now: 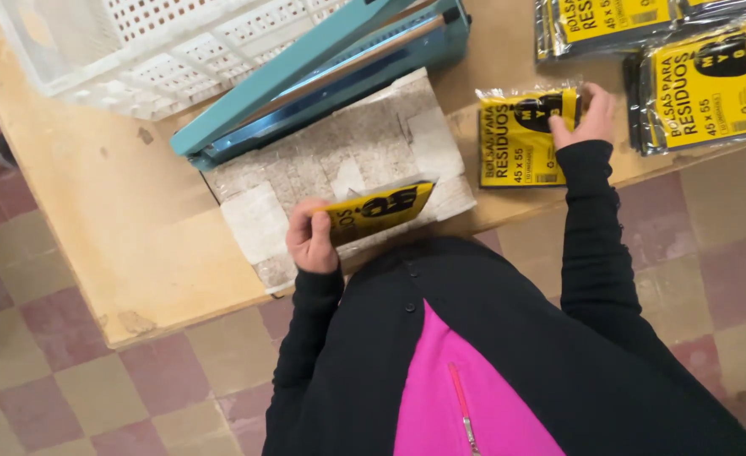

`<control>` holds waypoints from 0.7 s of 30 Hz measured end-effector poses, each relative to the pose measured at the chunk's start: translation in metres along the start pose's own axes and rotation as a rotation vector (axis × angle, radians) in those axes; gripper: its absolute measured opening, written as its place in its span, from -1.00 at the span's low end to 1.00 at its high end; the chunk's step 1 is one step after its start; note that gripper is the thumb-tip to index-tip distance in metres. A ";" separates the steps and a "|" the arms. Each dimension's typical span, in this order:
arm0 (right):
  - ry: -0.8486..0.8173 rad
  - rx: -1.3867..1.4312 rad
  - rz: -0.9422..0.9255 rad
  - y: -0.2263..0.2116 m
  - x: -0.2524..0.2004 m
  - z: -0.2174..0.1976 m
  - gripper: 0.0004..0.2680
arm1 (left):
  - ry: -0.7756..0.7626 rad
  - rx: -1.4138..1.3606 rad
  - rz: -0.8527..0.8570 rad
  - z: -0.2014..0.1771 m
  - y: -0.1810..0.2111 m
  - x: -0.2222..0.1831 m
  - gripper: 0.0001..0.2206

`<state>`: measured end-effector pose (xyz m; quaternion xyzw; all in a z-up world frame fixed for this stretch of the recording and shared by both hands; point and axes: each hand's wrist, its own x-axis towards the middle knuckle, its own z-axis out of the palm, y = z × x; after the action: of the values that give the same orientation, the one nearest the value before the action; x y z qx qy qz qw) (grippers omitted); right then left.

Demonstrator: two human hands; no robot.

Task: Sealing the tops of yellow plastic trash bags using a manual heat sealer machine.

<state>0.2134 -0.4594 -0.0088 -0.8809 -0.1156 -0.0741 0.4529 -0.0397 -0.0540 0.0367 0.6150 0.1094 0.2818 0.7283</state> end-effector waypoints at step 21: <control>-0.355 0.621 0.117 -0.110 0.013 0.254 -0.96 | 0.300 0.578 -0.033 -0.056 -0.094 0.077 -0.88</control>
<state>0.2032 -0.1886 -0.0673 -0.7057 -0.1589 0.1447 0.6751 0.0210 0.0262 -0.0514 0.7460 0.3009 0.3145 0.5040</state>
